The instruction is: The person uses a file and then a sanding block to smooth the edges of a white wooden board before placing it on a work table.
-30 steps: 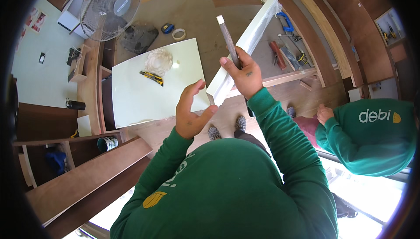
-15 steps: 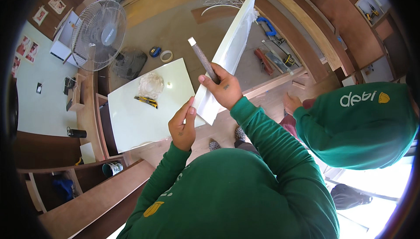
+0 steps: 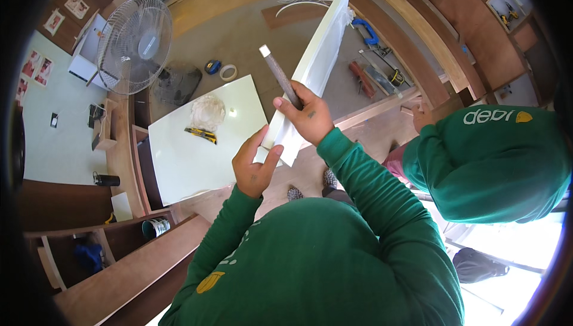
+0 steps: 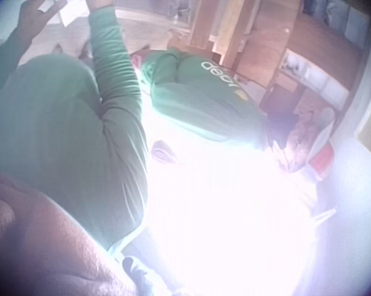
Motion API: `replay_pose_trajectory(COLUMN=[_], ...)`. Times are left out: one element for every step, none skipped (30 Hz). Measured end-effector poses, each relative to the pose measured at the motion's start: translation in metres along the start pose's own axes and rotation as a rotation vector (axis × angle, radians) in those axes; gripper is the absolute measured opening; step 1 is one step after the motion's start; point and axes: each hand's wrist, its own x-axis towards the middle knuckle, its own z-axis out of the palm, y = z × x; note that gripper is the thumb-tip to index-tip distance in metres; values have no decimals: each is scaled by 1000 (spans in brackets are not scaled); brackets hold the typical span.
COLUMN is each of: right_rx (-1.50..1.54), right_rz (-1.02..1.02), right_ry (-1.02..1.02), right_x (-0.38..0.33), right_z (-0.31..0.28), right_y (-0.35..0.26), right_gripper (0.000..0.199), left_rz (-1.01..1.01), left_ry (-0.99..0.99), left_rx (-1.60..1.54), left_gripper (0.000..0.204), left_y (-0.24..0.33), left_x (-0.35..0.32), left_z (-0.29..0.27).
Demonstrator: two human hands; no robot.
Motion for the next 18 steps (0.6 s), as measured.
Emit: replay_pose_trajectory(right_rx=[-16, -31, -16, -1, 14, -9, -4, 2, 7, 19, 31, 42, 29, 15, 5, 2, -2, -8], right_rz=[9, 18, 15, 12, 10, 22, 22, 22, 20, 19, 17, 16, -34, -85, -136, -124, -112, -99], right_ry=[3, 5, 6, 8, 9, 0, 0, 0, -1, -7, -13, -15, 2, 18, 32, 23, 15, 5], right_x=[0, -1, -1, -1, -3, -3, -3, -2, -2, -1, -1, -1, -3, -6, -8, -13, -23, -35], right_z=[-1, -1, -1, -1, -1, -2, -2, -1, -1, -2, -2, -3, -5, -6, -8, -11, -16, -22], right_y=[0, 0, -1, -3, -4, -7, -5, -2, -1, -1, 1, 1, 1, 0, -1, -5, -13, -20], right_gripper=[56, 56, 56, 57, 57, 57, 57, 57, 57, 57, 57, 58, 57, 56, 55, 53, 52, 50], left_rz=[-27, -53, -79, -89, -116, -140, -164, -180, -195, -209, -222, -233, -243, -237, -231, -225, -205, -186], left_ry=[-20, -39, -59, -94, -116, -137, -157, -165, -170, -176, -168, -162, -157, -180, -201, -217, -230, -241], left_rx=[-38, -76, -113, -119, -153, -189, -225, -249, -273, -297, -326, -359, -391, -407, -419, -433, -430, -428], left_gripper=[49, 52, 54, 58, 59, 59, 60, 60, 60, 60, 61, 62, 65, 68, 72, 76, 78, 80], left_y=[-1, -4, -6, -7, -6, -6, -6, -8, -8, -9, -12, -15, -17, -19, -19, -18, -19, -19], left_x=[1, 4, 6, 9, 10, 13, 15, 17, 19, 19, 18, 18, 16, 13, 13, 13, 13, 12], left_z=[2, 5, 8, 9, 10, 12, 14, 17, 20, 23, 27, 33, 36, 38, 37, 37, 37, 39])
